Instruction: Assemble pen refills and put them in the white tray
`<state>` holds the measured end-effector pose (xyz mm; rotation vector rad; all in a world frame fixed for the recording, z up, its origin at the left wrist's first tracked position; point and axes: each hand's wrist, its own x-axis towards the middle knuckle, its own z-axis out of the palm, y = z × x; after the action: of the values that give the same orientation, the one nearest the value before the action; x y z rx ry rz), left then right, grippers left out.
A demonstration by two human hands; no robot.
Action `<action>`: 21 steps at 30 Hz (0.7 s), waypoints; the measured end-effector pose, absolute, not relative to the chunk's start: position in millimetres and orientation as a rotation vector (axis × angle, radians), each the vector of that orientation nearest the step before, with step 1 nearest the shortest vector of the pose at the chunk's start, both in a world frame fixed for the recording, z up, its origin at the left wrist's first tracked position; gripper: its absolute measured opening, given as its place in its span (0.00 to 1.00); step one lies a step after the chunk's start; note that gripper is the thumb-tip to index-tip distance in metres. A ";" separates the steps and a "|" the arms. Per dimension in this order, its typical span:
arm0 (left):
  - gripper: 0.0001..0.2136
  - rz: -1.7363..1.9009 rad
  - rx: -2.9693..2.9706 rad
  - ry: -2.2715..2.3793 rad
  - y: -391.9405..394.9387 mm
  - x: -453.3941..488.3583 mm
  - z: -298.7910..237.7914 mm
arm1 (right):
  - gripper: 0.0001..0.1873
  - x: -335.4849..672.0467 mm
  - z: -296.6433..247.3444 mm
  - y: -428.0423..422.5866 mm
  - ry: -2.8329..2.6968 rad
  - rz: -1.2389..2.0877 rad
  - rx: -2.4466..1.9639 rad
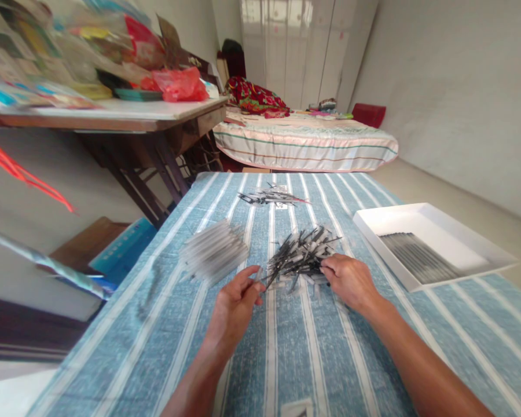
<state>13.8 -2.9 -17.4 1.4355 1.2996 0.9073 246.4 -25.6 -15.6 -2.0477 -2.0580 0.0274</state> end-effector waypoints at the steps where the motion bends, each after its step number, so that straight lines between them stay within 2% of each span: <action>1: 0.20 0.904 1.361 1.256 -6.4 17.2 -14.9 | 0.11 247.3 -14.5 -25.3 -2.061 0.034 -2.078; 8: 0.22 0.849 1.088 1.160 -22.2 30.5 1.9 | 0.13 246.0 -10.8 -18.1 -2.137 0.083 -2.214; 21: 0.19 0.704 1.076 1.180 -22.0 30.5 -1.1 | 0.11 238.7 -13.3 -11.0 -2.187 0.100 -2.214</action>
<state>30.5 -22.0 -1.1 1.0764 1.1799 0.7040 238.7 -11.0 -13.3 -2.2138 -2.1875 0.1000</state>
